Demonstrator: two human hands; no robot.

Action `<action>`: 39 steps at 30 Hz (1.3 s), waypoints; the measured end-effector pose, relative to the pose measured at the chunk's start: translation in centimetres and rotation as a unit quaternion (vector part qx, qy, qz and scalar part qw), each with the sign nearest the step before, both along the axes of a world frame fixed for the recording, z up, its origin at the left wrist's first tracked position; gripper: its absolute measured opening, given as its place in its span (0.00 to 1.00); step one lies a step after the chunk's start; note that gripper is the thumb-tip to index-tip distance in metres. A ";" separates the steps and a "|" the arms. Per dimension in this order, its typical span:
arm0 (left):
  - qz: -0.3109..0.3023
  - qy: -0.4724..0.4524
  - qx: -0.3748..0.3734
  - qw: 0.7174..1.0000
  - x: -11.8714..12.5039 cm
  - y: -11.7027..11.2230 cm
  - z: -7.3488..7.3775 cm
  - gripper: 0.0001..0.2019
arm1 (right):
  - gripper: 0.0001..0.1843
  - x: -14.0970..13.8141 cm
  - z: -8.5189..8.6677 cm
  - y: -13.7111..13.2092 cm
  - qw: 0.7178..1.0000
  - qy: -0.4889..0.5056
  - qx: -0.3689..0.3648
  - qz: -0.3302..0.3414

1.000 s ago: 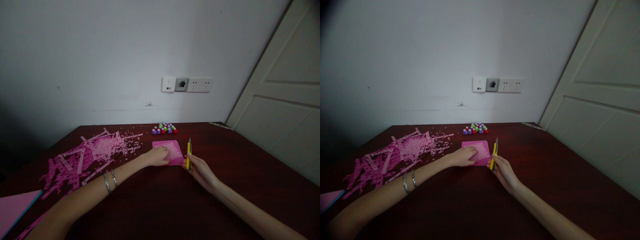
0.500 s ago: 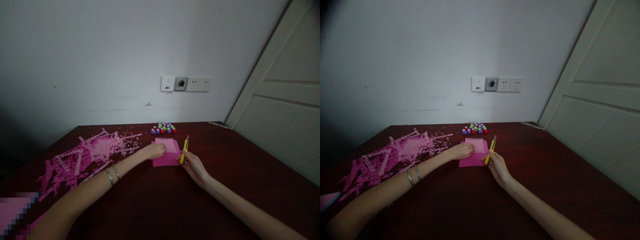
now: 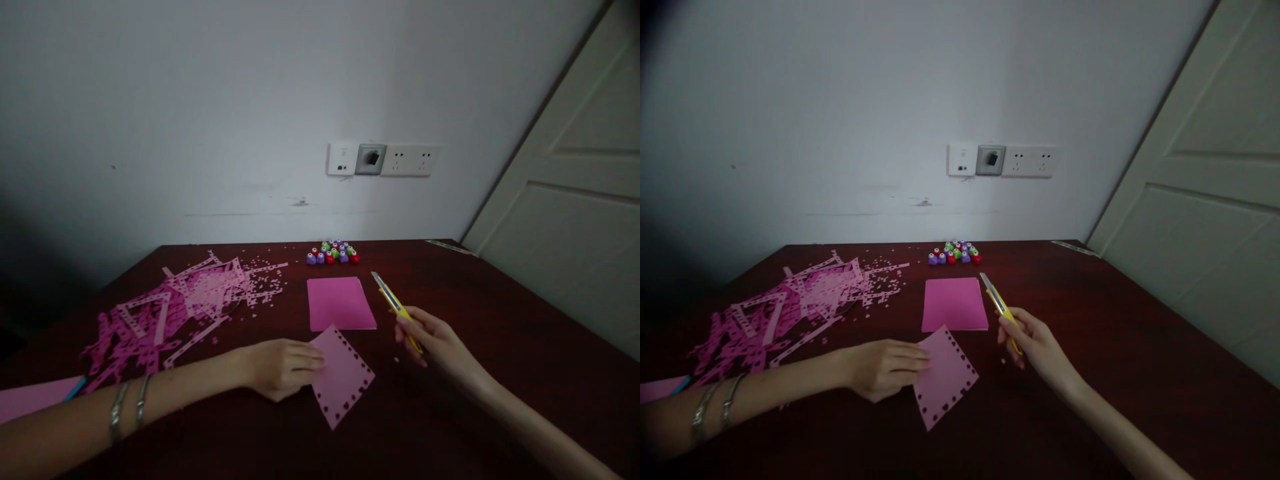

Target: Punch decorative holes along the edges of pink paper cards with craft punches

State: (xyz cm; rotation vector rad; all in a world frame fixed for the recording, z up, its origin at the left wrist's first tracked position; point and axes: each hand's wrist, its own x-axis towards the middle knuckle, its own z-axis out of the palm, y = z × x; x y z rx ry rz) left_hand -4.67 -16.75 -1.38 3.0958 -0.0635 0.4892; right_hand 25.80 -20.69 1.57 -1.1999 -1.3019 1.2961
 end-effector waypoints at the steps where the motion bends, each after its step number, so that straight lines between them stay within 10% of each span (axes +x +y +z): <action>1: 0.015 0.013 -0.044 0.999 -0.3 -0.6 -0.1 0.17 | 0.18 0.2 0.1 -0.5 0.999 -0.033 -0.004 0.009; 8: 0.161 0.023 -0.206 0.965 1.2 -2.5 0.5 0.10 | 0.16 -0.4 -0.5 -2.7 0.973 -0.212 0.072 0.050; 11: 0.190 0.046 -0.189 0.962 2.2 -2.8 0.6 0.21 | 0.17 -1.9 -1.2 -2.5 0.979 -0.182 0.052 0.079; 21: 0.167 0.108 -0.170 0.965 2.4 -1.0 1.3 0.32 | 0.23 -5.6 -3.3 2.5 0.998 0.013 0.059 0.008; 31: 0.180 0.114 -0.150 0.965 2.0 3.4 1.3 0.33 | 0.15 -6.3 -4.7 6.4 0.989 0.005 0.143 -0.026; 39: 0.148 0.120 -0.101 0.977 3.4 0.1 1.0 0.26 | 0.22 -3.0 -2.5 4.9 0.995 -0.040 0.093 -0.021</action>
